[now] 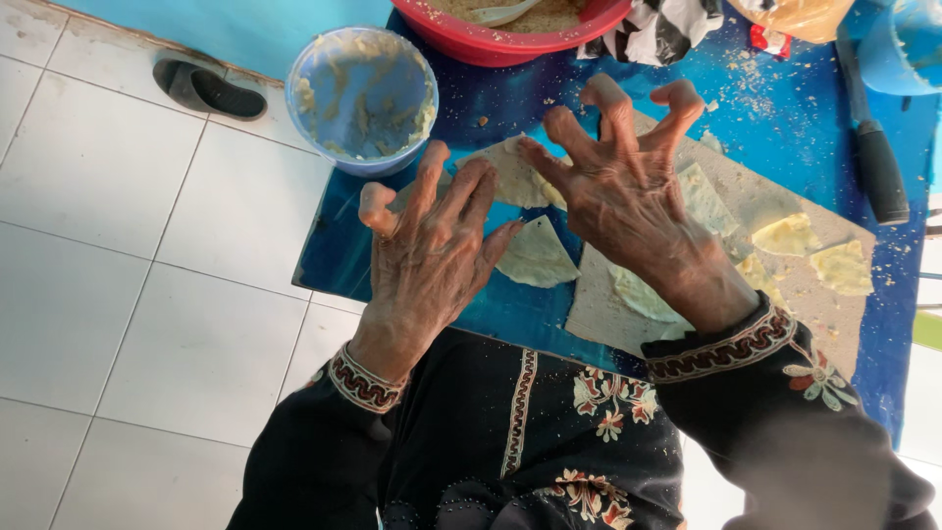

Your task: The person sits at a low table folding triangular pastry wrappers into cone shapes by hand and arranges the folded pieces on a board. Later they use a spoon to scoop brown filling from a red basin and place it onto the folded wrappers.

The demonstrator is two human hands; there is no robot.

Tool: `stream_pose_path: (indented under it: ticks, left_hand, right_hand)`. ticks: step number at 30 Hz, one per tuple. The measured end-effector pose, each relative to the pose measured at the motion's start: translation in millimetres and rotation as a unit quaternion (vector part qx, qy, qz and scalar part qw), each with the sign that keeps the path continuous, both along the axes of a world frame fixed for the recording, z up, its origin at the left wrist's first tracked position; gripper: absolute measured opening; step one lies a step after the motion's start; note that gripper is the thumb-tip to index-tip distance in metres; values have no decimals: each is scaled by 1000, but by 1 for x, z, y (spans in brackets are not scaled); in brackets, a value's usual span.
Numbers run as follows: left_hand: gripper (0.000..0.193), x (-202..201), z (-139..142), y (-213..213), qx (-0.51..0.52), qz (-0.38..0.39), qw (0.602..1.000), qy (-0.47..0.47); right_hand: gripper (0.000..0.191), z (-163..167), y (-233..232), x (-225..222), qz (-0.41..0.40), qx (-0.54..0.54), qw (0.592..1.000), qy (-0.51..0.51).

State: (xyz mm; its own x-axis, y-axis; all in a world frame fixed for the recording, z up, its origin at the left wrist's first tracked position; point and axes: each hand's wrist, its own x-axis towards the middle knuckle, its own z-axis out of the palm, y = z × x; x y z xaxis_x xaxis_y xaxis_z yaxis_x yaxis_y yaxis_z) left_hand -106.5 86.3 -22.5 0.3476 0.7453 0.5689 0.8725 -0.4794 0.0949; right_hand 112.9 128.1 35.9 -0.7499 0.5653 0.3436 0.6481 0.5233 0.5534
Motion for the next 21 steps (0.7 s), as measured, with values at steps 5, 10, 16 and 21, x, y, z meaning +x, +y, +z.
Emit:
stream_pose_path:
  ticks: [5,10,16,21]
  left_hand:
    - [50,2,9,-2,-20,-4,1000,-1]
    - [54,-1,14,-10,0,-1,1000,-14]
    - [73,-36,18,0,33,97,956,-276]
    - [134,-67,16,40,-51,53,933,-352]
  right_hand:
    - [26,25,-2,2,-27,-65,993,90]
    - [34,46,-5,-7,7,-182,950,252]
    - [31,61,-1,-33,65,-219,927,296]
    - [38,60,3,-63,120,-227,927,273]
